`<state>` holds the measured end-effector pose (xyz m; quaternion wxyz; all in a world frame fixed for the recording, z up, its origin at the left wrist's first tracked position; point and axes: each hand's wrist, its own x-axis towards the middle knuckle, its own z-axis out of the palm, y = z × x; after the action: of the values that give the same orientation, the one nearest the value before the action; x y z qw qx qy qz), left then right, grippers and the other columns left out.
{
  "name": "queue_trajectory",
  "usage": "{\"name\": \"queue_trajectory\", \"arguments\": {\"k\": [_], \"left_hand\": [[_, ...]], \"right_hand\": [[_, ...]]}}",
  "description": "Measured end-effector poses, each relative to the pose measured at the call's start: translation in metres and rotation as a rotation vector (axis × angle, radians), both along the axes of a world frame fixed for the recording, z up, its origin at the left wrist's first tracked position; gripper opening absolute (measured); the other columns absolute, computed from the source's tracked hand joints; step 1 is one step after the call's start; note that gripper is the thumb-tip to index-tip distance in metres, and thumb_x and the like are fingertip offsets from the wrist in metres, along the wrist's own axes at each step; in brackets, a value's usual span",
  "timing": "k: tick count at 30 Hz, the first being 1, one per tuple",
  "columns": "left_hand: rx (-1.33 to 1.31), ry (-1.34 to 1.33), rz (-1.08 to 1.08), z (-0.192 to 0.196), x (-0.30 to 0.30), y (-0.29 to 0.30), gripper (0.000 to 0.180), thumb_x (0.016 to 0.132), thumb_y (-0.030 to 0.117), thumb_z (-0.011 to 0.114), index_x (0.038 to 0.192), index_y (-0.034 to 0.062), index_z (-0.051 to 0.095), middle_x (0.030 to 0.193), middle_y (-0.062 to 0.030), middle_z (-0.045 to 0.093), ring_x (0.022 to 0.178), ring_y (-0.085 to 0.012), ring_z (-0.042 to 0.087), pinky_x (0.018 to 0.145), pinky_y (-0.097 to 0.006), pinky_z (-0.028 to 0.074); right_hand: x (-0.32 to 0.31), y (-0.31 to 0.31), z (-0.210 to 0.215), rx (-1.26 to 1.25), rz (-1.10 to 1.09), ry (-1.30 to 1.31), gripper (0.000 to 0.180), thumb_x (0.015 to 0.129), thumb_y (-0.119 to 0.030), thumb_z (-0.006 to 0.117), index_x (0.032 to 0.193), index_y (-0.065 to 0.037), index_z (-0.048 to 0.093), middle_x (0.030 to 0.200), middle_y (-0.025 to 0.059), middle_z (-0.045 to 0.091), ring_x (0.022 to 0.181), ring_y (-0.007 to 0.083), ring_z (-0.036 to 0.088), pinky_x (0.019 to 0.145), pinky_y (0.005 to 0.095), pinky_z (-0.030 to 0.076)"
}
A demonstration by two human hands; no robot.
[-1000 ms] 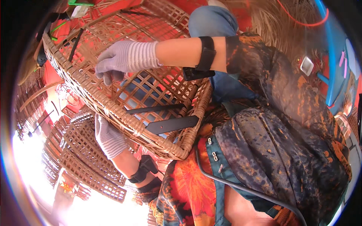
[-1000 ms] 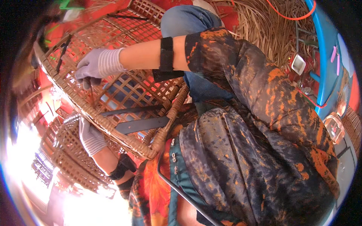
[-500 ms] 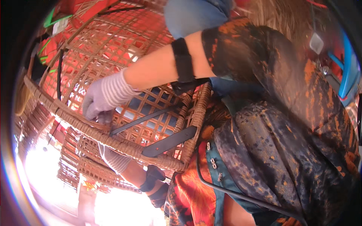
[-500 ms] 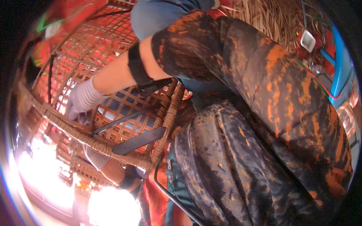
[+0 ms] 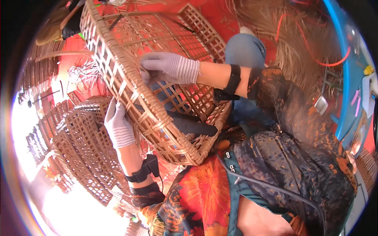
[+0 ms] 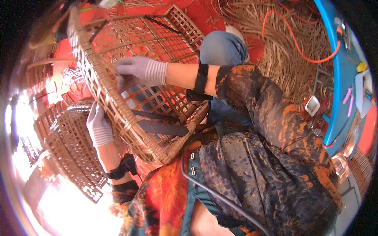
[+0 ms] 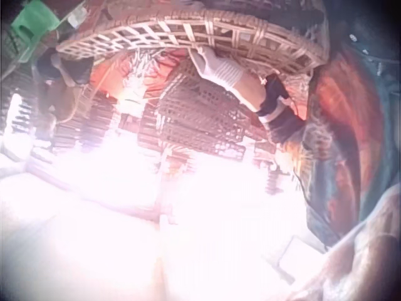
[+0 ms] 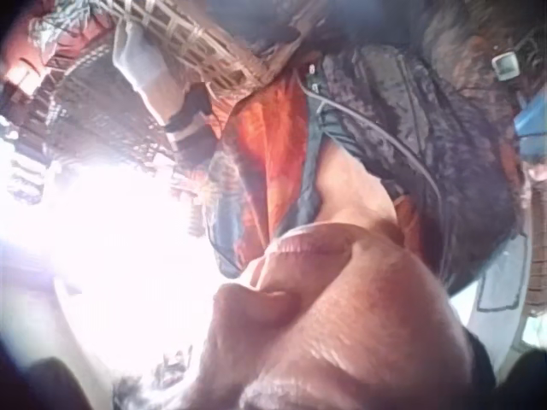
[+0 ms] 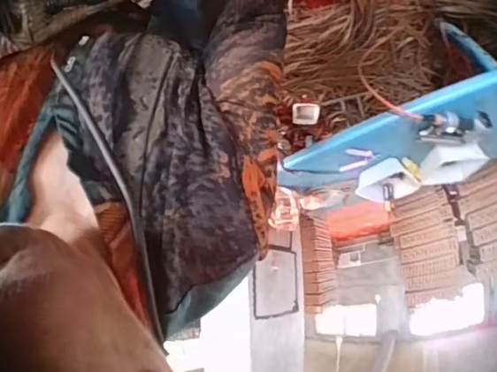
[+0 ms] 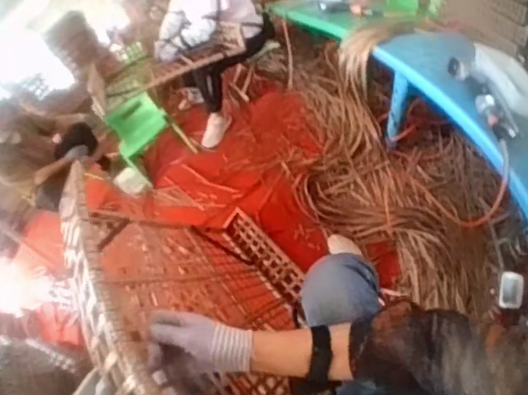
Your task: Assembling and weaving a rattan furniture frame using bamboo or rattan strips.
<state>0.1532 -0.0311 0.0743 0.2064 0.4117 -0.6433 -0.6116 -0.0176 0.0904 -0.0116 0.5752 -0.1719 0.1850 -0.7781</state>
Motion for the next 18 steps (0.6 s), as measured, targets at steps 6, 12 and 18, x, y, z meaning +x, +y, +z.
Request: {"name": "queue_trajectory", "arguments": {"k": [6,12,18], "left_hand": [[-0.041,-0.028,-0.046,-0.010,-0.020,0.004,0.038,0.088,0.010,0.057,0.120,-0.0095,0.053,0.104,-0.0097,0.063,0.090,-0.0125,0.057,0.082,-0.024,0.044],[-0.012,0.066,-0.032,-0.028,-0.035,0.008,0.038,0.087,0.012,0.061,0.120,-0.0061,0.056,0.096,-0.0050,0.064,0.080,-0.0080,0.055,0.071,-0.019,0.043],[0.074,0.143,-0.002,-0.038,-0.036,0.016,0.036,0.089,0.015,0.057,0.120,-0.0045,0.056,0.097,-0.0043,0.065,0.078,-0.0065,0.057,0.067,-0.019,0.044]], "right_hand": [[-0.006,0.007,-0.028,0.311,-0.001,0.489,0.024,0.090,-0.024,0.058,0.099,-0.002,0.059,0.080,0.0037,0.062,0.071,0.0130,0.061,0.067,0.0277,0.052],[-0.030,0.016,-0.015,0.429,-0.031,0.770,0.034,0.086,-0.024,0.063,0.112,-0.002,0.060,0.090,0.0031,0.064,0.076,0.0097,0.059,0.068,0.0257,0.051],[-0.045,0.027,-0.042,0.423,0.061,0.551,0.033,0.085,-0.020,0.064,0.112,0.000,0.059,0.098,0.0061,0.065,0.086,0.0122,0.061,0.076,0.0274,0.051]]}}
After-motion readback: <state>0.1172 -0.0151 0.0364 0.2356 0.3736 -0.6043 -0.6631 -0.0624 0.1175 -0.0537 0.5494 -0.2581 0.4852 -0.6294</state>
